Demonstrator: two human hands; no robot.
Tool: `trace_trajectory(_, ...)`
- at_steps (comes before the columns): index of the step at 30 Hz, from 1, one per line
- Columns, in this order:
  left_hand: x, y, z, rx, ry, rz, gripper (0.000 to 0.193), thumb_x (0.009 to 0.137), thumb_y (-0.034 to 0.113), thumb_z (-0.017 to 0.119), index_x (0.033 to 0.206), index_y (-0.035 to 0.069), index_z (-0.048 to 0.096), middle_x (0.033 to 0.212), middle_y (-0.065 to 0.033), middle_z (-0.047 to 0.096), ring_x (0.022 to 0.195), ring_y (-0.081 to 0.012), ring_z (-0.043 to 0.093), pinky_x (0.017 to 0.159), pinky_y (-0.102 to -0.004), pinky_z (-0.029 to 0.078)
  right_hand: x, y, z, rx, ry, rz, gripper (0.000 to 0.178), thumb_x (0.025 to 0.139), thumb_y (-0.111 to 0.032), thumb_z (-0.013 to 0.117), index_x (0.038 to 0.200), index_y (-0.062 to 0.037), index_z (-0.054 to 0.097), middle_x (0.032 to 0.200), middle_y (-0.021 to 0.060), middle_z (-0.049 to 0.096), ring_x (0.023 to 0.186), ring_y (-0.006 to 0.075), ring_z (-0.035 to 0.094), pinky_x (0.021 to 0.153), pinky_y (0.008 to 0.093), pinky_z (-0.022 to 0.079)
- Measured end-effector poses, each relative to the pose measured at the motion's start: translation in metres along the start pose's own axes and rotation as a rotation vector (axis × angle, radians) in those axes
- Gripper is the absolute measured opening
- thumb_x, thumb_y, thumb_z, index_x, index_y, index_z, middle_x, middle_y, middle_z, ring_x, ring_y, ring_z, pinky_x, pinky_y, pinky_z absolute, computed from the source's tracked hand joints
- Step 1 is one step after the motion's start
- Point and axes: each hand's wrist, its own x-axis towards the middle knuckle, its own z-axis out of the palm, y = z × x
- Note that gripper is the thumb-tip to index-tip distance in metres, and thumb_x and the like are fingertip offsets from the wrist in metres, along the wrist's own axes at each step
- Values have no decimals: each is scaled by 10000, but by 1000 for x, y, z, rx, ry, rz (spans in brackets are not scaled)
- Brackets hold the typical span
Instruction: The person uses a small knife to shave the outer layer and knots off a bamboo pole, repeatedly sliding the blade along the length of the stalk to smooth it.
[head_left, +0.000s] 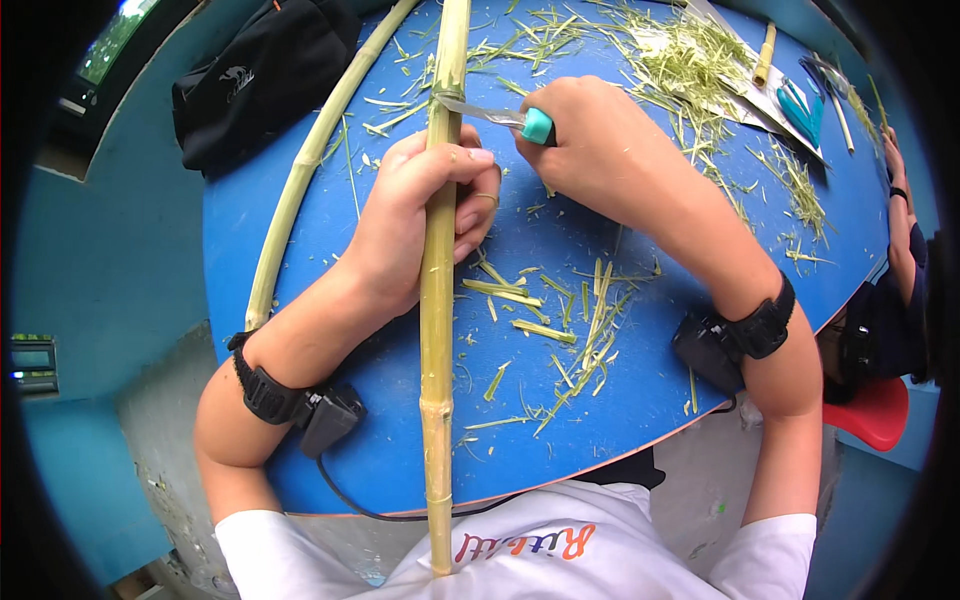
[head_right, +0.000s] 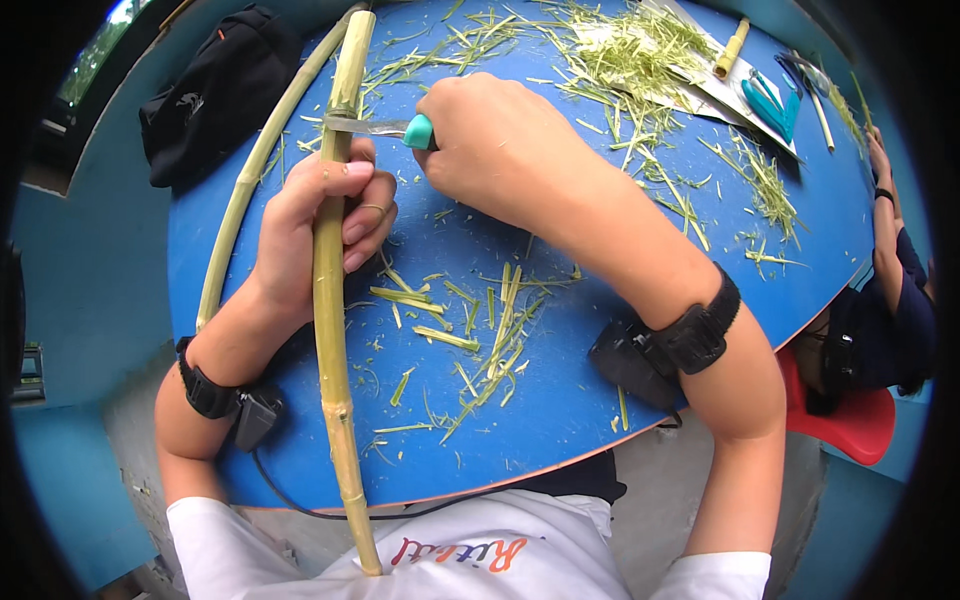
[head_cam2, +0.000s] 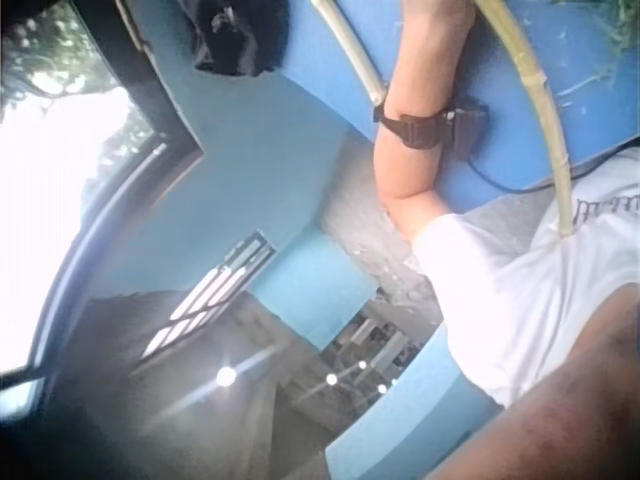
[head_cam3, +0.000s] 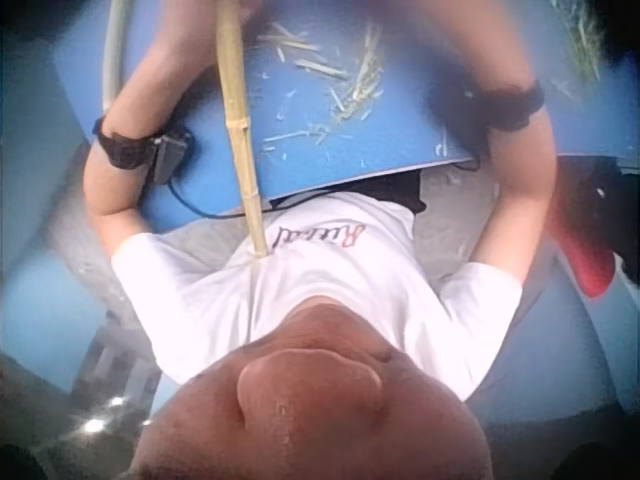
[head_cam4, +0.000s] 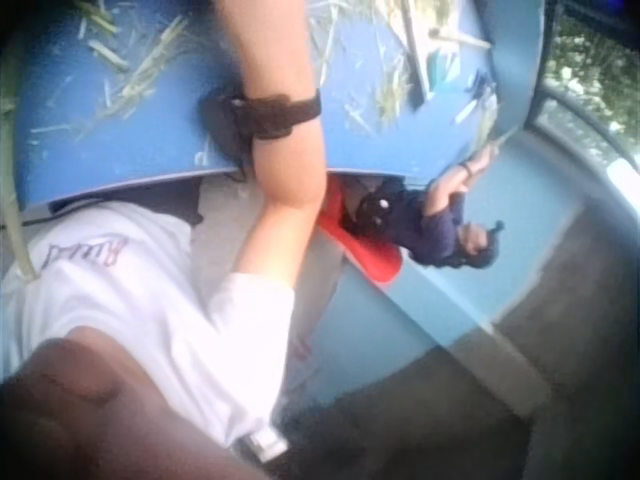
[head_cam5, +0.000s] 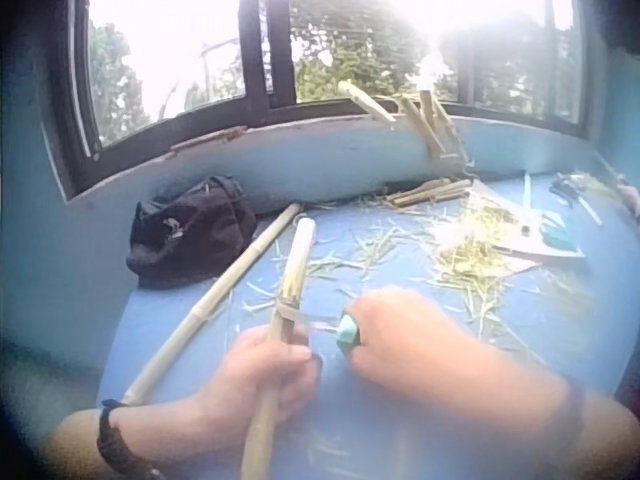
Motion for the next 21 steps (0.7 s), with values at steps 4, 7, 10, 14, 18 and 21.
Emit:
trace_trajectory(4,2,-4,1,41,-3,26,188,872,199,522,765,63,449,547,-21,424,426,-90,385,395,-225,309,8,4,10,-173,146,-27,116,731,-115,619,755,-13,667,761,224,653,735,401,651,675,475,527)
trace_trajectory(7,0,-2,4,123,48,-15,200,861,197,509,721,70,443,540,-9,415,428,-84,384,401,-223,306,11,4,11,-231,247,-62,111,710,-115,635,755,-19,671,752,211,658,730,390,661,671,465,535)
trace_trajectory(10,3,-2,6,181,47,-25,195,846,189,503,700,75,440,542,-3,411,430,-79,382,405,-223,306,14,6,8,-252,244,-64,119,694,-114,642,755,-18,676,745,213,657,722,390,663,662,459,537)
trace_trajectory(14,3,-2,1,171,55,-45,184,842,181,505,706,77,435,542,-2,404,433,-74,377,406,-217,308,16,4,11,-252,274,-84,131,692,-117,643,765,-18,687,740,217,654,713,391,663,658,453,539)
trace_trajectory(18,2,2,0,193,47,-41,176,839,170,503,712,81,419,540,1,394,430,-68,365,396,-207,297,17,5,10,-192,190,-56,143,716,-136,624,765,-15,681,737,222,649,714,399,656,662,460,537)
trace_trajectory(21,4,1,-2,51,21,-55,178,836,162,496,707,89,398,537,-2,372,426,-77,349,389,-213,283,15,9,9,-97,131,-58,147,734,-148,607,765,-20,671,740,216,649,732,394,654,672,469,530)
